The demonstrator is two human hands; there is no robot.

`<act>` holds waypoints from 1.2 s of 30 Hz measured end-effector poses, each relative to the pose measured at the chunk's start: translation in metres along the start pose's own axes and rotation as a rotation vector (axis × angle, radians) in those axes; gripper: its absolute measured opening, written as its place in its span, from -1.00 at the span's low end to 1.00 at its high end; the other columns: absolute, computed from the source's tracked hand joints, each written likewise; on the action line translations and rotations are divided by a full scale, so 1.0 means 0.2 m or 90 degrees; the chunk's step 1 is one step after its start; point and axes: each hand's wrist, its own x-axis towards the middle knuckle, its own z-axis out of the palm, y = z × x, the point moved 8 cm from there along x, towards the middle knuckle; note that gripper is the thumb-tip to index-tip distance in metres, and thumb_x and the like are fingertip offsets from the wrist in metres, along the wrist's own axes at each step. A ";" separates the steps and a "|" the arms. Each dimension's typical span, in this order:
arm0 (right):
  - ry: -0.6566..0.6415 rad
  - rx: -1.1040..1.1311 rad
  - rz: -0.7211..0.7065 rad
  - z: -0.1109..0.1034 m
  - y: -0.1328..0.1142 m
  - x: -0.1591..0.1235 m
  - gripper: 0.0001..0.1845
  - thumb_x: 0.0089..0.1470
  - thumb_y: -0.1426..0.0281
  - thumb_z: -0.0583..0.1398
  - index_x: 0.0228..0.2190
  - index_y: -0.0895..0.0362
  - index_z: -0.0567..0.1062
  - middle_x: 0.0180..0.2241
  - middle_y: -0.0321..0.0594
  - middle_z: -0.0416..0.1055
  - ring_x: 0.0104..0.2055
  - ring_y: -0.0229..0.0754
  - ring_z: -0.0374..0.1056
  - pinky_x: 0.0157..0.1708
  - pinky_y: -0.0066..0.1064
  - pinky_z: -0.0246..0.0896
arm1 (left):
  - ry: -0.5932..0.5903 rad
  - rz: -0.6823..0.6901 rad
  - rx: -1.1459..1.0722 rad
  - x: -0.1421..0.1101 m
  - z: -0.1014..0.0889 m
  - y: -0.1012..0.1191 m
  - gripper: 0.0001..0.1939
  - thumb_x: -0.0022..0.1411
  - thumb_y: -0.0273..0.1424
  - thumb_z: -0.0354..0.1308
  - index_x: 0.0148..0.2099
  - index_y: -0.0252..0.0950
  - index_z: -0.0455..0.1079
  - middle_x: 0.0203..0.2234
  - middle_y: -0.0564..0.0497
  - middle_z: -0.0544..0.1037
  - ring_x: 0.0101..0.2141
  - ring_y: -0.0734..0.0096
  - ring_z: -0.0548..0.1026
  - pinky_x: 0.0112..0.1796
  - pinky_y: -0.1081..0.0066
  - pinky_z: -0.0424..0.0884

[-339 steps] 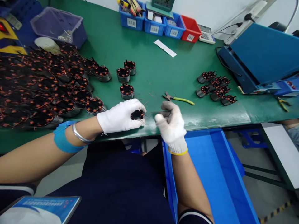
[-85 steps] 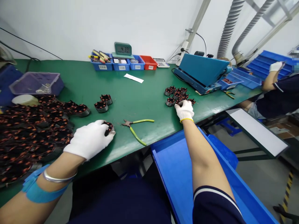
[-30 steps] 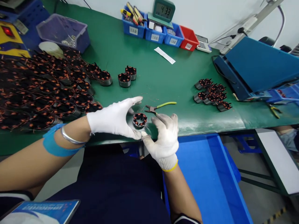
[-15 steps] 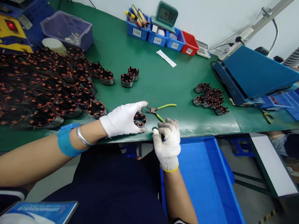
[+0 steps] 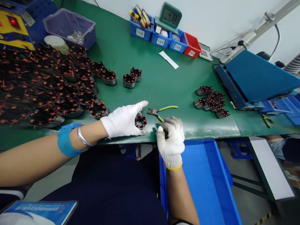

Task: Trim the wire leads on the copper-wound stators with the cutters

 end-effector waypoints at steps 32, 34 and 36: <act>-0.220 -0.094 -0.158 0.26 -0.09 0.15 -0.90 -0.05 0.37 0.17 -0.44 0.08 0.49 -0.34 -0.13 0.53 -0.02 0.05 0.39 0.21 0.07 -0.02 | -0.119 0.097 -0.082 0.00 -0.02 -0.01 0.14 0.06 -0.34 0.16 0.44 -0.19 -0.59 0.33 -0.14 0.19 0.07 0.23 0.50 -0.02 0.41 0.40; -0.220 -0.112 -0.144 0.23 -0.11 0.15 -0.92 -0.07 0.38 0.18 -0.46 0.09 0.49 -0.35 -0.09 0.51 -0.05 0.07 0.38 0.17 0.02 0.08 | -0.126 0.108 -0.077 0.01 -0.01 0.00 0.10 0.08 -0.33 0.16 0.44 -0.17 -0.53 0.23 -0.06 0.36 0.02 0.27 0.52 -0.03 0.40 0.41; -0.229 -0.130 -0.108 0.21 -0.12 0.13 -0.92 -0.05 0.40 0.18 -0.48 0.11 0.48 -0.36 -0.06 0.50 -0.11 0.07 0.38 0.03 -0.05 0.22 | -0.129 0.119 -0.070 0.01 -0.01 0.01 0.07 0.08 -0.32 0.17 0.45 -0.14 -0.45 0.13 0.01 0.47 -0.01 0.28 0.53 -0.04 0.39 0.41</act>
